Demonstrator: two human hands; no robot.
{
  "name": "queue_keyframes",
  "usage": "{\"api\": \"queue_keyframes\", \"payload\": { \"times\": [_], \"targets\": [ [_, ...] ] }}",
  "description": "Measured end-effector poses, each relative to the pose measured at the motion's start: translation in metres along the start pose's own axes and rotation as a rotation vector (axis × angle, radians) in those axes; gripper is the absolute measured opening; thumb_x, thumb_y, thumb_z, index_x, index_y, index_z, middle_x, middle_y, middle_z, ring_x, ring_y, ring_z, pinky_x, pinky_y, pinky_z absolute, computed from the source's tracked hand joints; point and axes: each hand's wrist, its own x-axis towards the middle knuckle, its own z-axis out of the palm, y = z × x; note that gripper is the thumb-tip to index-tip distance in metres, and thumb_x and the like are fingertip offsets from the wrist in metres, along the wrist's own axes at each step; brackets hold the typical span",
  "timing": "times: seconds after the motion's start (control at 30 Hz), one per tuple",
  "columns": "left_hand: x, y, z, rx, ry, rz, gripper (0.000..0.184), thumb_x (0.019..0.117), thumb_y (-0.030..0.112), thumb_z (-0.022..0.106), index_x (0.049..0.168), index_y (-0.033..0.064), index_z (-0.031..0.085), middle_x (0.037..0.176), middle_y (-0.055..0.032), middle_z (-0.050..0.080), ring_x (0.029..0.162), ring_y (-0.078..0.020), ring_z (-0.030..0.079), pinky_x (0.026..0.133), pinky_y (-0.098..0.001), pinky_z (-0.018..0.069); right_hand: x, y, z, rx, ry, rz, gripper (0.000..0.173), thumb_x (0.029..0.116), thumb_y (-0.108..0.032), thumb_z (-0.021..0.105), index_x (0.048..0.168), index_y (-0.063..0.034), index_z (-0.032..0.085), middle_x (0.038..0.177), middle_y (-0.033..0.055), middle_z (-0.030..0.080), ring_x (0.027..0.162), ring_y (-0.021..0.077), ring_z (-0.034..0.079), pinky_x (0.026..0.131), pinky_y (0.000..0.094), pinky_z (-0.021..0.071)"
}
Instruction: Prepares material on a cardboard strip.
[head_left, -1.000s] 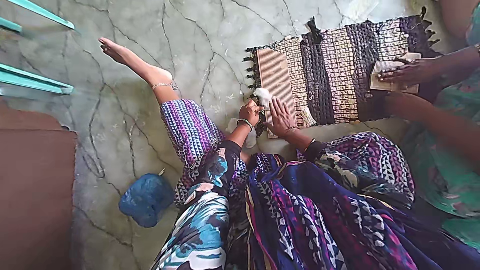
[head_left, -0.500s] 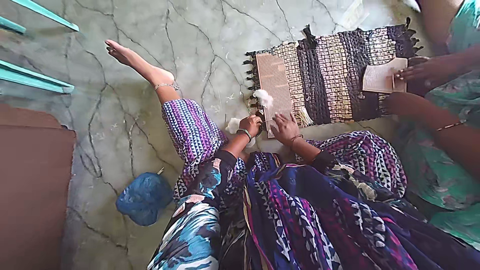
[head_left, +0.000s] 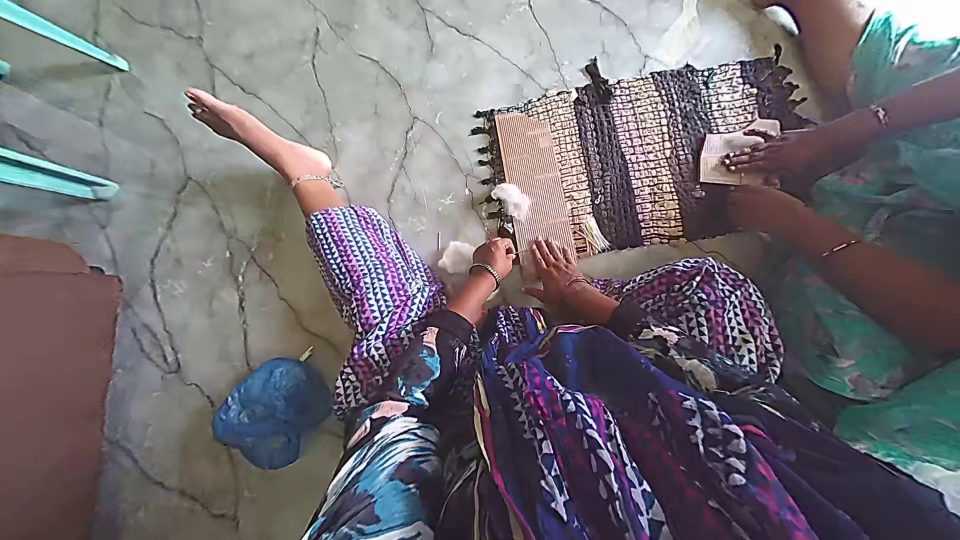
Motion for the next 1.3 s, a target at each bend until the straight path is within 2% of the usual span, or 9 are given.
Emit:
{"api": "queue_keyframes", "payload": {
  "times": [0.1, 0.23, 0.37, 0.63, 0.73, 0.8, 0.83, 1.03, 1.3],
  "targets": [
    [-0.007, -0.001, 0.001, 0.051, -0.067, 0.052, 0.022, 0.1011, 0.014, 0.062, 0.116, 0.0030, 0.074, 0.124, -0.0193, 0.070, 0.122, -0.0370, 0.065, 0.104, -0.0597, 0.0483, -0.023, -0.010, -0.012, -0.025, -0.167, 0.022, 0.102, 0.0969, -0.067, 0.053, 0.164, -0.0003, 0.014, 0.173, 0.0211, 0.005, 0.160, 0.0370, 0.004, 0.126, 0.0622, 0.0013],
    [-0.013, 0.008, -0.010, 0.054, -0.043, 0.020, 0.024, 0.1037, 0.011, 0.057, 0.120, 0.0015, 0.072, 0.127, -0.0192, 0.068, 0.123, -0.0359, 0.064, 0.106, -0.0571, 0.0476, -0.025, -0.013, -0.027, 0.014, 0.045, -0.040, 0.069, 0.1047, -0.053, 0.049, 0.152, -0.0026, 0.047, 0.160, 0.0198, 0.042, 0.153, 0.0335, 0.034, 0.126, 0.0620, 0.0066],
    [-0.003, 0.011, -0.012, 0.024, 0.061, 0.003, 0.024, 0.1035, 0.010, 0.057, 0.121, 0.0005, 0.071, 0.126, -0.0203, 0.068, 0.121, -0.0368, 0.065, 0.104, -0.0570, 0.0486, 0.006, 0.000, -0.028, 0.007, 0.180, -0.040, 0.086, 0.1041, -0.055, 0.049, 0.163, 0.0007, 0.019, 0.173, 0.0178, 0.011, 0.161, 0.0287, 0.007, 0.128, 0.0550, 0.0052],
    [-0.007, 0.010, -0.004, 0.123, -0.041, 0.030, 0.026, 0.1031, 0.010, 0.057, 0.124, 0.0038, 0.072, 0.129, -0.0189, 0.068, 0.123, -0.0366, 0.064, 0.105, -0.0578, 0.0485, -0.016, -0.004, 0.001, 0.011, -0.095, 0.024, 0.108, 0.0969, -0.070, 0.049, 0.163, 0.0049, 0.007, 0.172, 0.0238, -0.002, 0.161, 0.0364, -0.003, 0.128, 0.0561, 0.0037],
    [-0.016, 0.011, -0.008, 0.197, -0.089, 0.101, 0.028, 0.1055, 0.011, 0.053, 0.125, 0.0025, 0.071, 0.129, -0.0195, 0.068, 0.126, -0.0346, 0.063, 0.109, -0.0537, 0.0469, -0.031, -0.014, -0.027, 0.017, -0.206, 0.020, 0.083, 0.1039, -0.060, 0.046, 0.158, 0.0017, 0.033, 0.167, 0.0259, 0.024, 0.157, 0.0407, 0.021, 0.125, 0.0651, 0.0068],
    [-0.017, 0.007, -0.007, 0.201, -0.072, 0.119, 0.028, 0.1059, 0.010, 0.052, 0.124, 0.0012, 0.071, 0.128, -0.0204, 0.068, 0.125, -0.0355, 0.063, 0.108, -0.0541, 0.0475, -0.031, -0.013, -0.046, 0.100, -0.057, 0.060, 0.048, 0.1066, -0.038, 0.051, 0.140, -0.0046, 0.061, 0.140, 0.0223, 0.062, 0.135, 0.0385, 0.055, 0.122, 0.0635, 0.0212],
    [-0.017, 0.006, -0.006, 0.198, -0.056, 0.118, 0.027, 0.1059, 0.010, 0.052, 0.123, 0.0014, 0.071, 0.127, -0.0197, 0.069, 0.124, -0.0353, 0.064, 0.107, -0.0543, 0.0484, -0.027, -0.007, -0.049, 0.103, 0.026, 0.083, 0.038, 0.1052, -0.028, 0.053, 0.135, -0.0069, 0.064, 0.132, 0.0208, 0.066, 0.127, 0.0376, 0.060, 0.117, 0.0619, 0.0295],
    [-0.015, 0.009, -0.007, 0.114, 0.084, 0.204, 0.024, 0.1035, 0.008, 0.055, 0.117, 0.0014, 0.074, 0.119, -0.0202, 0.071, 0.113, -0.0380, 0.068, 0.099, -0.0575, 0.0518, -0.003, 0.025, -0.052, 0.034, 0.143, 0.113, 0.021, 0.1006, -0.015, 0.059, 0.111, -0.0058, 0.075, 0.123, 0.0196, 0.068, 0.119, 0.0378, 0.063, 0.102, 0.0618, 0.0424],
    [-0.007, 0.007, -0.001, 0.065, 0.239, 0.318, 0.017, 0.0998, 0.005, 0.061, 0.108, 0.0004, 0.076, 0.110, -0.0208, 0.073, 0.103, -0.0400, 0.071, 0.090, -0.0609, 0.0547, -0.003, 0.032, -0.065, 0.053, 0.113, 0.104, 0.022, 0.1013, -0.013, 0.056, 0.109, -0.0006, 0.072, 0.119, 0.0208, 0.070, 0.118, 0.0388, 0.063, 0.102, 0.0632, 0.0418]
  ]
}}
